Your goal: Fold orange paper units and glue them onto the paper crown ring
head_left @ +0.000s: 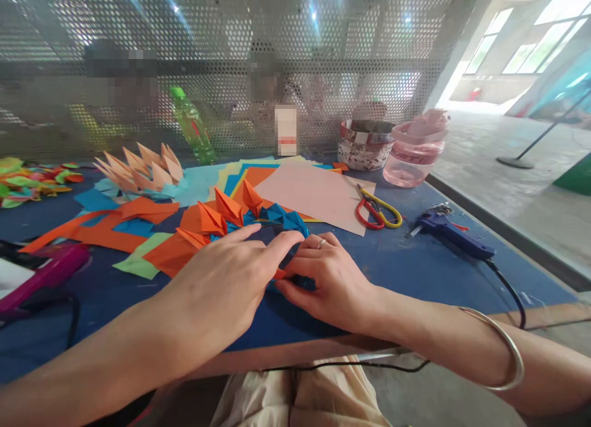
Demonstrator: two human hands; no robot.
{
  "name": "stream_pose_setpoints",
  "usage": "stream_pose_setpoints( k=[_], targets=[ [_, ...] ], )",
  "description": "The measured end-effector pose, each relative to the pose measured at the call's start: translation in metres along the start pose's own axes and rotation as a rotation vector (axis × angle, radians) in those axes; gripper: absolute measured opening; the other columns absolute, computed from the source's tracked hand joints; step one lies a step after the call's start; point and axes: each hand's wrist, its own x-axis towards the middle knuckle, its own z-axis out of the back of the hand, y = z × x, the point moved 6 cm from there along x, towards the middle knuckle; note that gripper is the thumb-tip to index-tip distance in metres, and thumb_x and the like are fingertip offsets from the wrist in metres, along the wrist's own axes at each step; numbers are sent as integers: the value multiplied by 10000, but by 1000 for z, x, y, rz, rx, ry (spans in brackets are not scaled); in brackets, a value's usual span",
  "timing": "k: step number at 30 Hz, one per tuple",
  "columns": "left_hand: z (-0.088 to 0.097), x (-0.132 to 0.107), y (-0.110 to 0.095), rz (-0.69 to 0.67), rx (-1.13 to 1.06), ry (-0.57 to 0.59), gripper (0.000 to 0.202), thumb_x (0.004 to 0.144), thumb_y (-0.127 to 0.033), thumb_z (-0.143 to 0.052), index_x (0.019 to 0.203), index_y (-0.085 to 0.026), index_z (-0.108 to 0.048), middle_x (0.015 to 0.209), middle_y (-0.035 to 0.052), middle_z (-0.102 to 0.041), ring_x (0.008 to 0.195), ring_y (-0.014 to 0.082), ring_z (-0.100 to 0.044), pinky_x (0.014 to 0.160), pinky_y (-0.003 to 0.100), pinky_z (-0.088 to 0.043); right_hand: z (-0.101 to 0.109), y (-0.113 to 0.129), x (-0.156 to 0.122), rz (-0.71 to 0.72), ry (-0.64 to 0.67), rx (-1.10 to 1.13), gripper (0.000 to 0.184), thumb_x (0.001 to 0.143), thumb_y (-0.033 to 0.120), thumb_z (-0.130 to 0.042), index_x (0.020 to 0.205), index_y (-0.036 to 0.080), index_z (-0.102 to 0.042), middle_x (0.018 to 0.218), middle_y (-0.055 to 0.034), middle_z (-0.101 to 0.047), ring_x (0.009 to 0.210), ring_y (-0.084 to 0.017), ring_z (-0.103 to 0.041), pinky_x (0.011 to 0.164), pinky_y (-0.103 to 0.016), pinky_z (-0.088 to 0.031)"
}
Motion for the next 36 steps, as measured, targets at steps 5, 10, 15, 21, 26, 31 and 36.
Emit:
stream_pose_setpoints(
  k=[5,10,15,21,26,31,36],
  targets=[
    [-1,-1,0,20,16,-9,622,787,-13,-430,1382,-192,-445,1024,65,-758,1113,253,-654,1057,421,-440,0,0,1,14,16,26,198,827,368,-695,769,179,-688,751,-6,-715,852,-175,-579,809,-331,-311],
    [-2,1,1,37,0,8,609,782,-31,-454,1363,-214,-438,1131,74,-725,1169,272,-617,1007,430,-481,-10,0,3,51,35,-19,223,792,377,-732,757,173,-649,774,-3,-706,892,-190,-563,813,-345,-283],
    [-1,0,1,34,-24,15,542,789,-45,-469,1304,-213,-446,1168,79,-702,1182,269,-599,939,395,-514,-16,-1,4,20,22,-6,181,770,302,-748,713,179,-629,749,13,-687,909,-186,-547,790,-336,-272],
    [0,0,5,48,-56,7,499,765,-31,-468,1227,-218,-456,1065,64,-702,1077,241,-644,881,355,-515,-18,4,6,57,44,-65,191,772,272,-737,680,166,-608,722,5,-668,937,-194,-556,811,-337,-283],
    [0,-1,8,57,-104,39,504,770,-58,-501,1236,-236,-437,1037,46,-690,1025,228,-657,843,347,-515,-18,4,6,54,57,-93,203,786,279,-728,674,163,-604,713,-4,-669,918,-196,-557,803,-337,-281],
    [0,-3,4,55,-33,57,560,733,-145,-632,1255,-239,-452,1163,86,-667,1152,301,-592,882,398,-508,-18,1,6,39,15,-69,219,777,308,-736,667,173,-603,718,1,-666,873,-187,-544,783,-337,-270],
    [0,-1,3,85,-2,-3,457,760,-152,-613,1190,-254,-499,1106,64,-695,1128,305,-604,870,402,-510,-18,2,6,58,9,-46,201,781,301,-720,663,183,-607,700,7,-657,868,-186,-537,778,-333,-271]
  ],
)
